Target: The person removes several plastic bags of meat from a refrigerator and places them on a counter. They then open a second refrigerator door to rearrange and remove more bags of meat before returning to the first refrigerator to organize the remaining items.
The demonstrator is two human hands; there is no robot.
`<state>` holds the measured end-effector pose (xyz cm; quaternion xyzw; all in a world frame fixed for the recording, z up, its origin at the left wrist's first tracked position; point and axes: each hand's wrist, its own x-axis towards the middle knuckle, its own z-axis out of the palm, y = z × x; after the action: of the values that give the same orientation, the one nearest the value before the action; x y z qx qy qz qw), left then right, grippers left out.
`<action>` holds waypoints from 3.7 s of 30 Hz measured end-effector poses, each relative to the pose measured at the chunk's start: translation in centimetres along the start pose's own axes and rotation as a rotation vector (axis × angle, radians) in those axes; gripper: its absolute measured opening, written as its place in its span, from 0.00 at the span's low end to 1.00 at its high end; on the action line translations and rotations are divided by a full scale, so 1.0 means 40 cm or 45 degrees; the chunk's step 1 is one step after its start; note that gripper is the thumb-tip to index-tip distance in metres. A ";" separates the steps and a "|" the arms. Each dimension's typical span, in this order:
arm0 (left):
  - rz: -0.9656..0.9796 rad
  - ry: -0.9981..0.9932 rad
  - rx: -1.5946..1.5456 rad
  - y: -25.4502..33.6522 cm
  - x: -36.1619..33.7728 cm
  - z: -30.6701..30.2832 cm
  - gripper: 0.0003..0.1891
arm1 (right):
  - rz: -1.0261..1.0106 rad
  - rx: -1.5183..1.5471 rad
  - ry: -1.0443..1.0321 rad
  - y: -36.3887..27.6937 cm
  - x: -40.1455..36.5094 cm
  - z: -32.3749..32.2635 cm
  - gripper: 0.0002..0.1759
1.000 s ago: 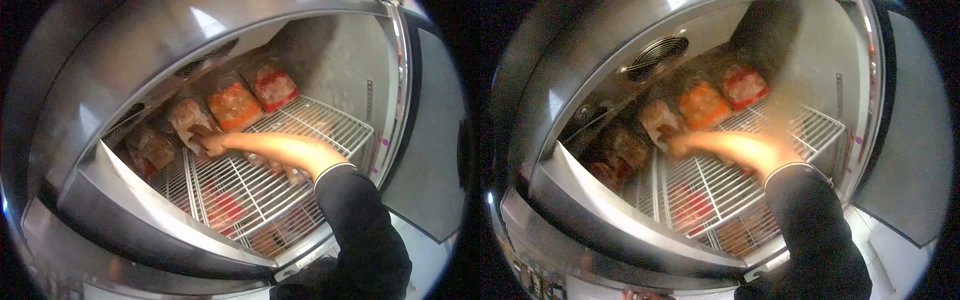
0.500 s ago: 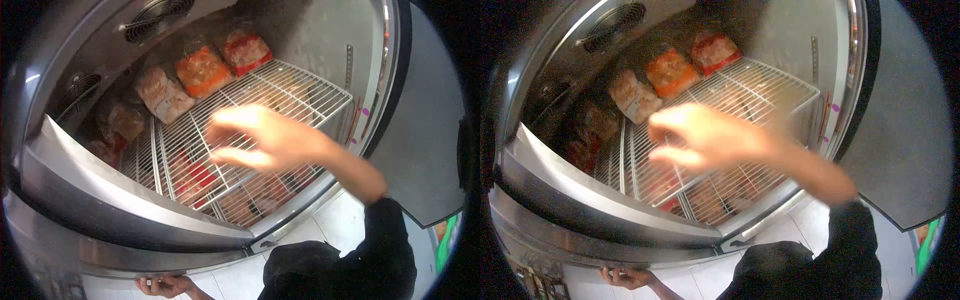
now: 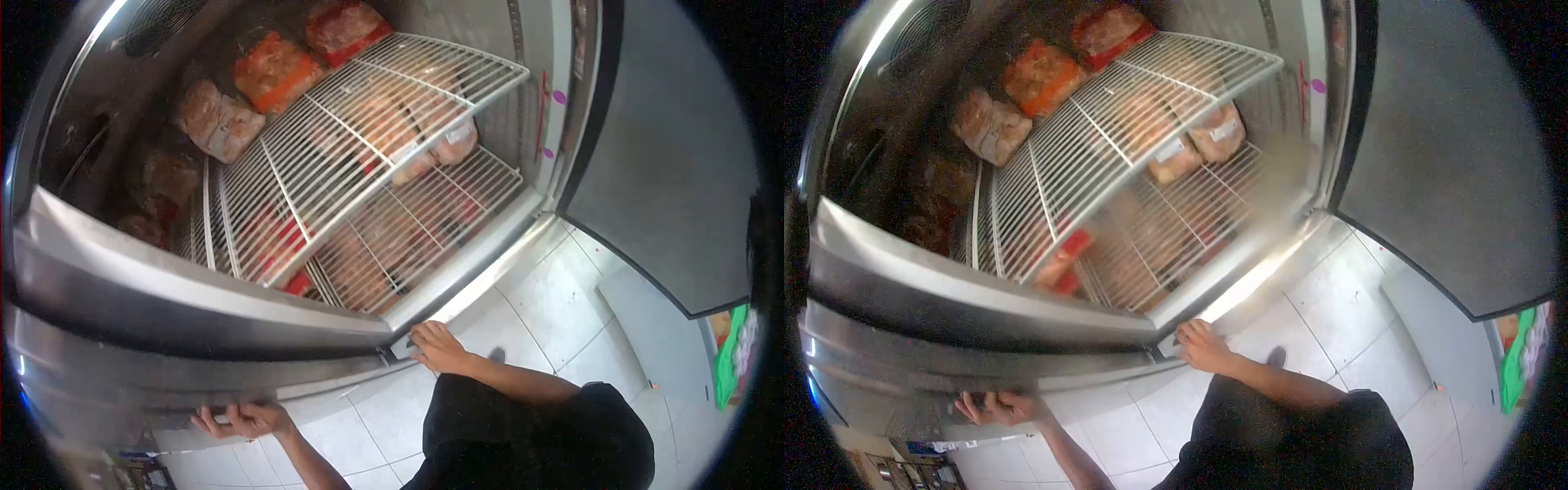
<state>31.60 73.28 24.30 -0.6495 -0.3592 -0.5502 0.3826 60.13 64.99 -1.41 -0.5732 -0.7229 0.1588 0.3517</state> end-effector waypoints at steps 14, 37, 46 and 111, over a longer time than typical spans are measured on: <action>-0.041 -0.391 -0.103 0.053 -0.026 -0.081 0.12 | 0.358 -0.213 0.091 -0.105 -0.109 0.174 0.28; -0.036 -0.635 0.023 0.076 -0.037 -0.095 0.28 | 0.323 -0.172 0.567 -0.171 -0.588 0.059 0.23; -0.243 -0.496 0.004 0.142 -0.070 -0.054 0.41 | 1.295 0.219 0.731 -0.085 -1.059 -0.358 0.22; -0.045 -1.497 -0.519 0.774 -1.303 0.771 0.41 | -0.002 -0.069 0.139 0.909 -0.443 0.010 0.16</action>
<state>65.52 84.51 -33.55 -0.8978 -0.4081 -0.1642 -0.0200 87.62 59.03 -30.46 -0.5896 -0.7072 0.1074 0.3752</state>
